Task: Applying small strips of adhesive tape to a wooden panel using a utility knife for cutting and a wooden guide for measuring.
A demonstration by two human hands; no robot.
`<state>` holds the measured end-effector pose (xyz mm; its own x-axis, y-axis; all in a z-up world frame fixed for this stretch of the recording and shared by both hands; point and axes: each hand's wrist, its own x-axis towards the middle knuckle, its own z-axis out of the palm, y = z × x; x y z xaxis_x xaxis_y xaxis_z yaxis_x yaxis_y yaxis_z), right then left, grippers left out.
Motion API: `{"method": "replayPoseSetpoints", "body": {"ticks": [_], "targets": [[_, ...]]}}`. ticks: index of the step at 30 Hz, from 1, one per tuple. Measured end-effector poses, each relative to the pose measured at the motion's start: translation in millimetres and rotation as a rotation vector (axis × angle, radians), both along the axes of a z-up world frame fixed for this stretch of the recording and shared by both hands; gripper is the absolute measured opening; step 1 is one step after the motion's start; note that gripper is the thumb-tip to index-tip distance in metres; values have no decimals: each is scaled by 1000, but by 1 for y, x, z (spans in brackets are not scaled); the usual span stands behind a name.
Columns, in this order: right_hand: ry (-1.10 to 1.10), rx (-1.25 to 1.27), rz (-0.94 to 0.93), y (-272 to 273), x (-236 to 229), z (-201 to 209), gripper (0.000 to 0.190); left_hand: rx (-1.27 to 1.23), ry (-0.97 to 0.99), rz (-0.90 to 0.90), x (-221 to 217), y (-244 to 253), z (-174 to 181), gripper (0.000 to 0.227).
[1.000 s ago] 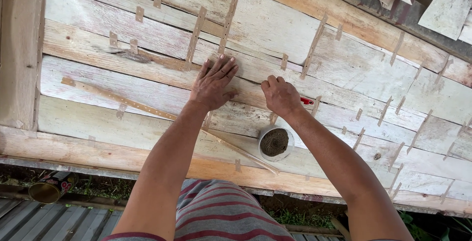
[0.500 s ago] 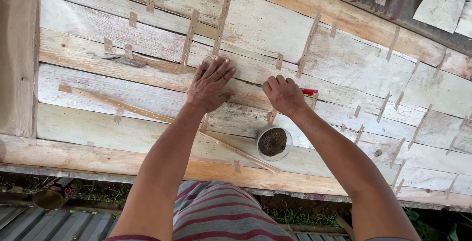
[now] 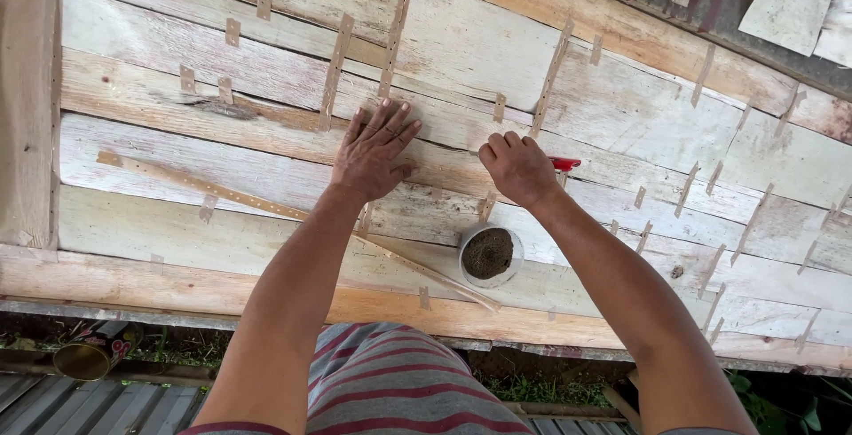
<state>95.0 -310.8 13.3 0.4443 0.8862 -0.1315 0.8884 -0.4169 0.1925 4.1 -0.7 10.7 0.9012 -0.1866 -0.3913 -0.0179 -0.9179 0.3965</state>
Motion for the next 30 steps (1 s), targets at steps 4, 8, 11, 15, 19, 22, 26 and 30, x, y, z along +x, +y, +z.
{"method": "replayPoseSetpoints", "body": {"ticks": [4, 8, 11, 15, 19, 22, 26, 30], "targets": [[434, 285, -404, 23, -9, 14, 16, -21, 7, 8, -1, -1, -1, 80], [547, 396, -535, 42, -15, -24, 22, -28, -2, 15, -1, -2, -3, 80], [539, 379, -523, 63, -13, -13, 17, -29, 3, 19, -1, -1, 0, 80], [367, 296, -334, 66, -6, -24, 12, -40, -2, 18, -1, -1, -3, 83], [69, 226, -101, 63, -11, -47, 15, -34, -9, 11, -2, -1, -5, 84], [287, 284, -170, 68, -12, -30, 19, -39, -18, 11, -2, 0, -6, 85], [396, 255, -299, 69, -12, -37, 16, -36, -33, 9, -3, -1, -14, 83], [400, 188, -385, 74, -14, -42, 17, -75, -64, 21, -4, -1, -15, 75]]}}
